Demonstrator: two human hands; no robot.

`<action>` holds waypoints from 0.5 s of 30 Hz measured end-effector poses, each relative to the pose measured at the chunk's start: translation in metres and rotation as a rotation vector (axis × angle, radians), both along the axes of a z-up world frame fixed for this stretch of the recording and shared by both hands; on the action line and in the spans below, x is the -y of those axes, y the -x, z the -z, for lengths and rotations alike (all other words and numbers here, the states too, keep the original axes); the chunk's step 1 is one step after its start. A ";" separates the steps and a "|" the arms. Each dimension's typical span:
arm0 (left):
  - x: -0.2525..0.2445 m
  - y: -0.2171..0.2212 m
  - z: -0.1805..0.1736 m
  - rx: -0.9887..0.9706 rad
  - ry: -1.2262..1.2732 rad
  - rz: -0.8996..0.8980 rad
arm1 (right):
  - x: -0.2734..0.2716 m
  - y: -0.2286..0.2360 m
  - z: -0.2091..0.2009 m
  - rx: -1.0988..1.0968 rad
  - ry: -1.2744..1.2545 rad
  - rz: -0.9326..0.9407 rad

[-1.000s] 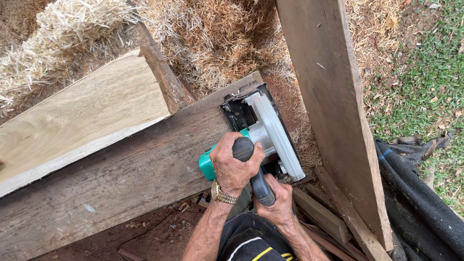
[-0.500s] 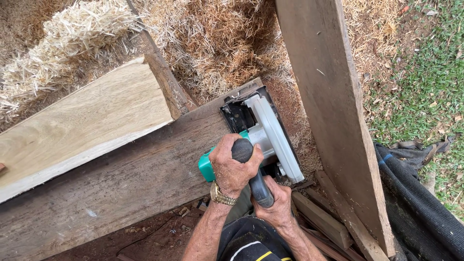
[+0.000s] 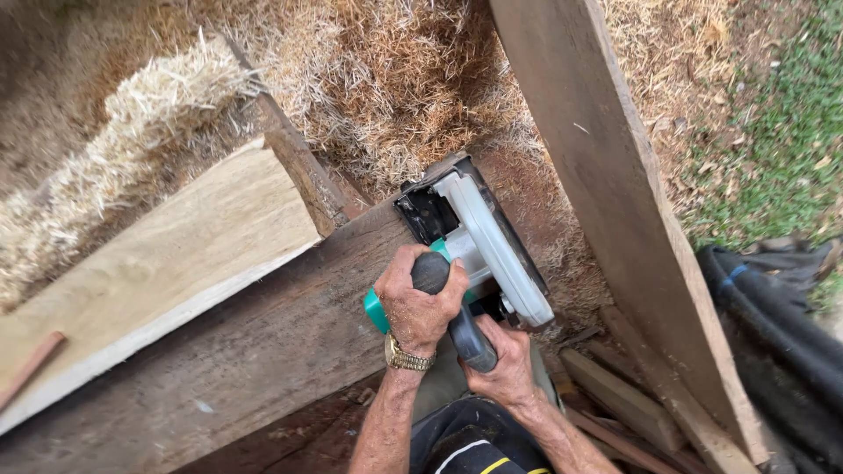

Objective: Cutting a wooden board with a circular saw in a woodworking area.

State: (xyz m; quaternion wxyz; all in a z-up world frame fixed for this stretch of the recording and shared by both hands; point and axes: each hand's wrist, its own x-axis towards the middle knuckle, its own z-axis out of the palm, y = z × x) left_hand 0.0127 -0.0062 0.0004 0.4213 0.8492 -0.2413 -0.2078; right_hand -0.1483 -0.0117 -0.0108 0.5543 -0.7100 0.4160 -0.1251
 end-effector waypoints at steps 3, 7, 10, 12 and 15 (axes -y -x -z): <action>-0.001 -0.003 -0.002 0.045 -0.033 0.035 | -0.003 0.000 0.005 0.031 0.022 0.017; 0.000 -0.005 -0.001 0.013 -0.081 0.068 | -0.003 0.002 0.008 0.035 0.005 0.008; -0.007 -0.007 0.005 0.018 -0.194 0.067 | -0.001 0.002 0.003 0.075 -0.121 0.009; -0.006 -0.012 0.011 0.054 -0.168 0.097 | 0.001 -0.001 0.005 0.076 -0.101 0.003; -0.011 -0.019 0.020 0.130 -0.178 0.127 | 0.001 0.002 0.008 0.118 -0.099 -0.011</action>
